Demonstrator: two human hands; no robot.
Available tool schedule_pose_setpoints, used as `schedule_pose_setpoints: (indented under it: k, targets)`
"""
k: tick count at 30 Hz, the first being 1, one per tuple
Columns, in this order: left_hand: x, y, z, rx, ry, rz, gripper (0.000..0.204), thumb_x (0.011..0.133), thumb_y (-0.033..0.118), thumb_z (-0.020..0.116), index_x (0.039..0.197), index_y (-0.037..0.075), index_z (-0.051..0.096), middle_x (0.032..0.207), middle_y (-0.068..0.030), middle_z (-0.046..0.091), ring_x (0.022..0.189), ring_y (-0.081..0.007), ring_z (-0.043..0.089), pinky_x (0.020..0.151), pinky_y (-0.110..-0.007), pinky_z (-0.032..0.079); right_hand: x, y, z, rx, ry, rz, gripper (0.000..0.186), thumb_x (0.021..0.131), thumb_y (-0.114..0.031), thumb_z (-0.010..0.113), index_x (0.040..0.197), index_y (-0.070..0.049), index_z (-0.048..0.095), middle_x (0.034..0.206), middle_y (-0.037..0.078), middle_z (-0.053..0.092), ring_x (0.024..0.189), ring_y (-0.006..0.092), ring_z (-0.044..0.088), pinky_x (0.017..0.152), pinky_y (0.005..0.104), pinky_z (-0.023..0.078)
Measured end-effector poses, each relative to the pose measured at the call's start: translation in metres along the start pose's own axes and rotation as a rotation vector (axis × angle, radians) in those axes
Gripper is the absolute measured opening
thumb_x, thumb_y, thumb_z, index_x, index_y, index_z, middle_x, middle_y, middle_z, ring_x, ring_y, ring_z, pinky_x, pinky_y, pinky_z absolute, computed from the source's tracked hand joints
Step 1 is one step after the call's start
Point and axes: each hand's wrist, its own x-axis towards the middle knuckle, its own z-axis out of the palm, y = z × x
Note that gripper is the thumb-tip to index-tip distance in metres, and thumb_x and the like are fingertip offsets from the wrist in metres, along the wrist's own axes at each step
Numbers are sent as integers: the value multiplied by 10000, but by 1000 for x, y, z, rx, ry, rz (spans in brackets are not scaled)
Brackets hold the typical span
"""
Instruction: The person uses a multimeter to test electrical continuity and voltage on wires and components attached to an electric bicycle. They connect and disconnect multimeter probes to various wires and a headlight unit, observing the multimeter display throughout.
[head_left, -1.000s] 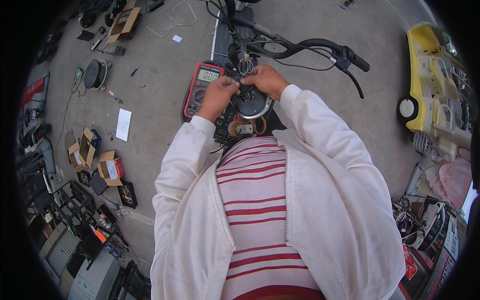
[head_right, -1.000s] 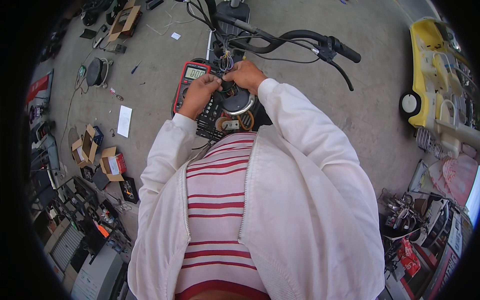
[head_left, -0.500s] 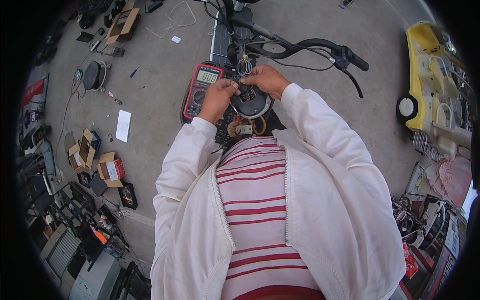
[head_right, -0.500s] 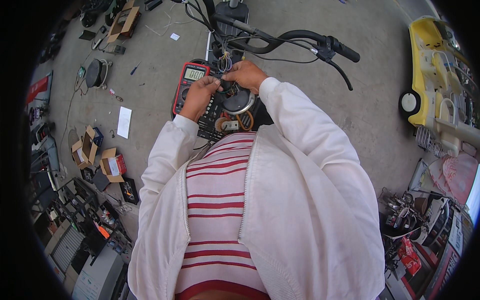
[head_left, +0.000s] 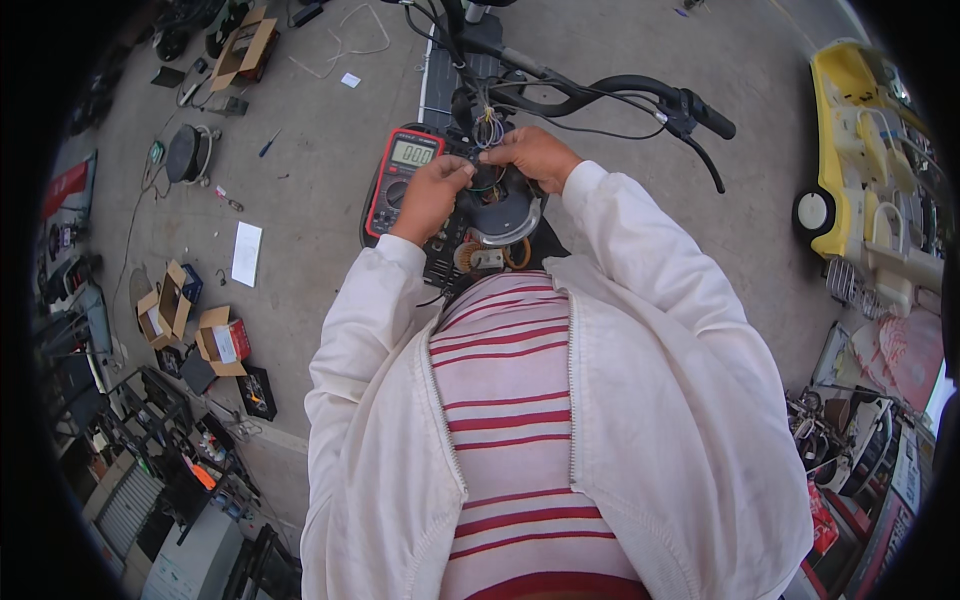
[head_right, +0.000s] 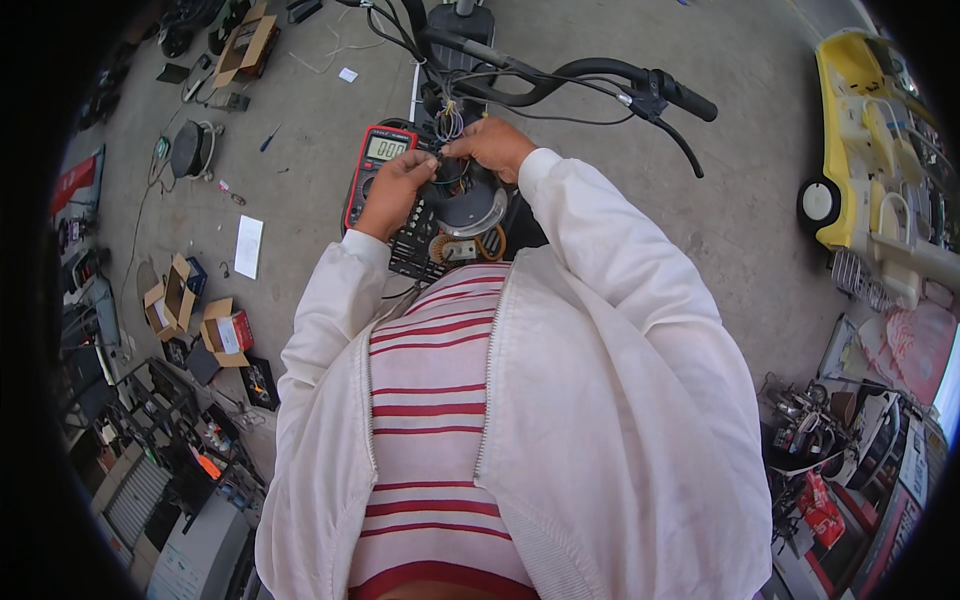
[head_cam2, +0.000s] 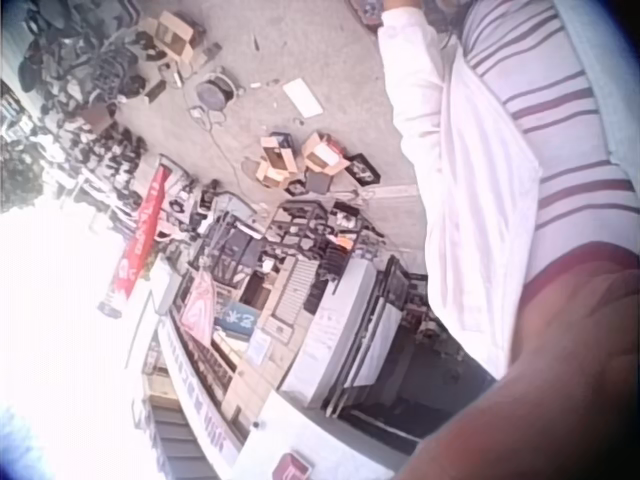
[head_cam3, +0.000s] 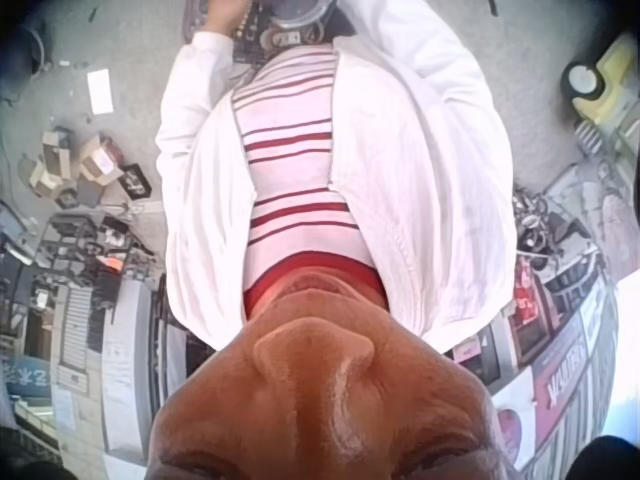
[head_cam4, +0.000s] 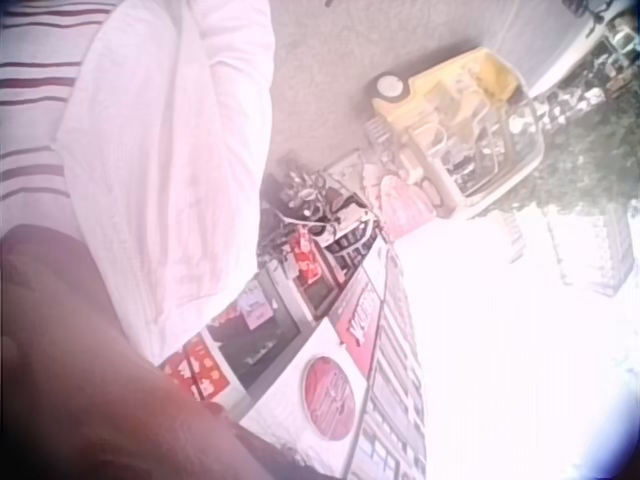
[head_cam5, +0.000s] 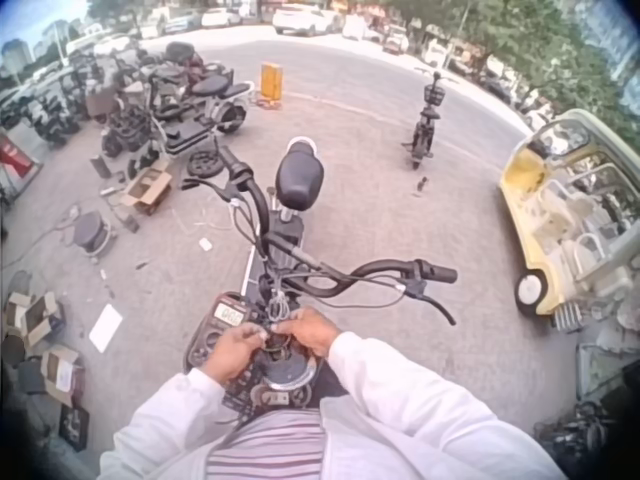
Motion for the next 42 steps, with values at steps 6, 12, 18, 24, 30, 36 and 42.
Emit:
schedule_pose_setpoints:
  k: [6,12,18,24,30,36,42]
  targets:
    - [0,1,-5,-38,-37,13,155,935,153,569,958,10,624,838,9,589,791,-71,516,750,-206,400,-6,7,-17,20,-20,-85,369,818,-221,710,1095,6,624,971,70,645,811,116,561,644,226,419]
    - [3,-3,-7,-100,-78,-27,157,927,176,581,962,31,632,810,23,592,733,-56,503,669,-202,378,-40,30,-20,107,245,-155,554,829,-308,708,1237,15,517,1154,129,581,996,188,554,829,278,429]
    - [6,-2,-3,-200,-107,-72,164,920,188,589,980,43,635,787,25,592,696,-51,500,619,-208,370,-67,49,-4,47,58,-182,882,803,-287,735,1422,67,216,1304,231,463,1183,264,501,1005,337,397]
    - [-1,15,12,17,7,31,124,911,121,577,1007,46,599,808,12,586,723,-72,530,707,-204,403,-64,52,4,81,118,-84,793,811,-199,680,1432,19,238,1251,211,509,1082,247,581,873,374,504]
    - [-3,11,21,-163,51,245,108,910,123,585,975,37,571,827,-1,592,752,-85,545,731,-222,413,-77,34,6,204,73,60,755,821,-239,650,1433,-29,261,1171,164,569,913,236,650,691,401,577]
    - [-9,22,23,58,30,247,216,941,227,579,814,53,582,767,11,555,721,-78,487,686,-229,393,-85,19,2,199,-11,122,494,892,-366,542,1243,-25,475,992,109,621,741,196,649,626,329,563]
    - [1,26,17,-355,79,67,372,970,379,524,722,102,507,666,25,429,602,-93,382,586,-251,349,-95,5,-5,56,36,87,474,944,-421,390,1099,-24,598,770,88,623,650,168,604,600,294,521]
